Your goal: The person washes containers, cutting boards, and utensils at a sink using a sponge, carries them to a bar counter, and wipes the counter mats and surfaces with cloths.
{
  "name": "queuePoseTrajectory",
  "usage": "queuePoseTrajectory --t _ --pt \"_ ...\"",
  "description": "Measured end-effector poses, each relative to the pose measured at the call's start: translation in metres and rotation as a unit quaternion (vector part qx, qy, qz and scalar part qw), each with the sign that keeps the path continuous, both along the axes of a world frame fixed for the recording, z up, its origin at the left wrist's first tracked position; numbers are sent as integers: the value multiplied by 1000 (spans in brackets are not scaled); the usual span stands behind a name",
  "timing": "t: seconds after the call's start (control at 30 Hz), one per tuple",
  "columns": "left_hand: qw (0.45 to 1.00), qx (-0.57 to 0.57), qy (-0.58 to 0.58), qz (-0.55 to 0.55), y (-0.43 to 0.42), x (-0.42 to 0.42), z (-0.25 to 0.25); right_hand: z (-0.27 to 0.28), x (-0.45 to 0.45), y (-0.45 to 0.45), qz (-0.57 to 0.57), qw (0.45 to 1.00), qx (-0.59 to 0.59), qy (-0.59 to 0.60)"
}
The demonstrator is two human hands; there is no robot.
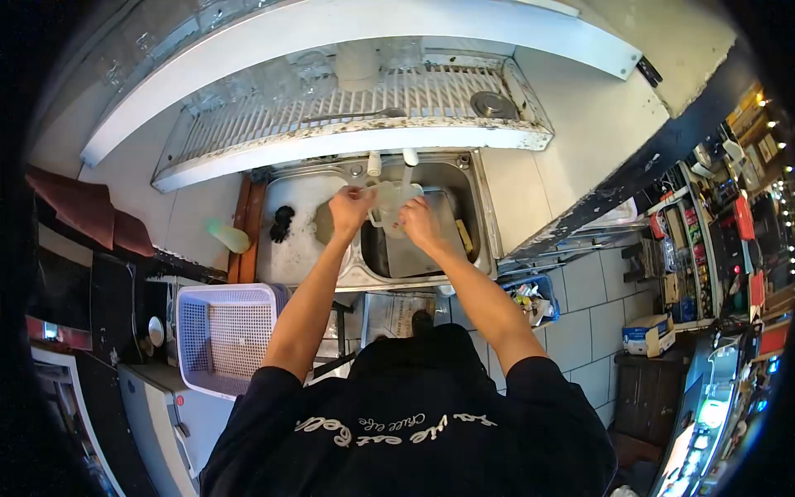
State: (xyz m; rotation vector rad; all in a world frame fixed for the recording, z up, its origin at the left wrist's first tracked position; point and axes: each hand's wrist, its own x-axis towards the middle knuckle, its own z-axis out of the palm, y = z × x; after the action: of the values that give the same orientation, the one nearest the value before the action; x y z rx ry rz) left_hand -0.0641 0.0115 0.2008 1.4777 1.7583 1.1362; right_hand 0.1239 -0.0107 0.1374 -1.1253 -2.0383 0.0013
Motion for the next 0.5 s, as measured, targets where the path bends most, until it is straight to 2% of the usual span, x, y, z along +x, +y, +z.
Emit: queuePoseTrajectory --t 0.03,0.1,0.13,0.2,0.27,0.33,0.37,0.43,0.5 --pt "1000 -19 -5 22 0 -1 -1 3 1 -1 -3 1000 -1 1" --pt "998 -38 -25 51 -5 -11 -1 -1 2 -2 -39 993 -83 78" --pt "984 -40 -167 57 -10 -17 -1 -3 0 -3 -55 984 -124 116" --pt "937 -49 -340 72 -20 -32 -1 -17 -2 1 -69 971 -167 156" --pt "923 -58 -371 85 -33 -46 -3 -36 -2 12 -76 977 -173 95" --pt "895 -38 -442 45 -44 -63 -16 -52 -3 17 -80 980 -177 33" --pt "896 -38 -440 48 -52 -70 -12 -49 -6 14 -77 980 -179 36" --pt "907 -46 -412 76 -66 -86 -5 -44 -11 3 -37 942 -289 167" --pt "915 -55 -386 106 -79 -96 11 -41 -16 -6 5 873 -393 288"
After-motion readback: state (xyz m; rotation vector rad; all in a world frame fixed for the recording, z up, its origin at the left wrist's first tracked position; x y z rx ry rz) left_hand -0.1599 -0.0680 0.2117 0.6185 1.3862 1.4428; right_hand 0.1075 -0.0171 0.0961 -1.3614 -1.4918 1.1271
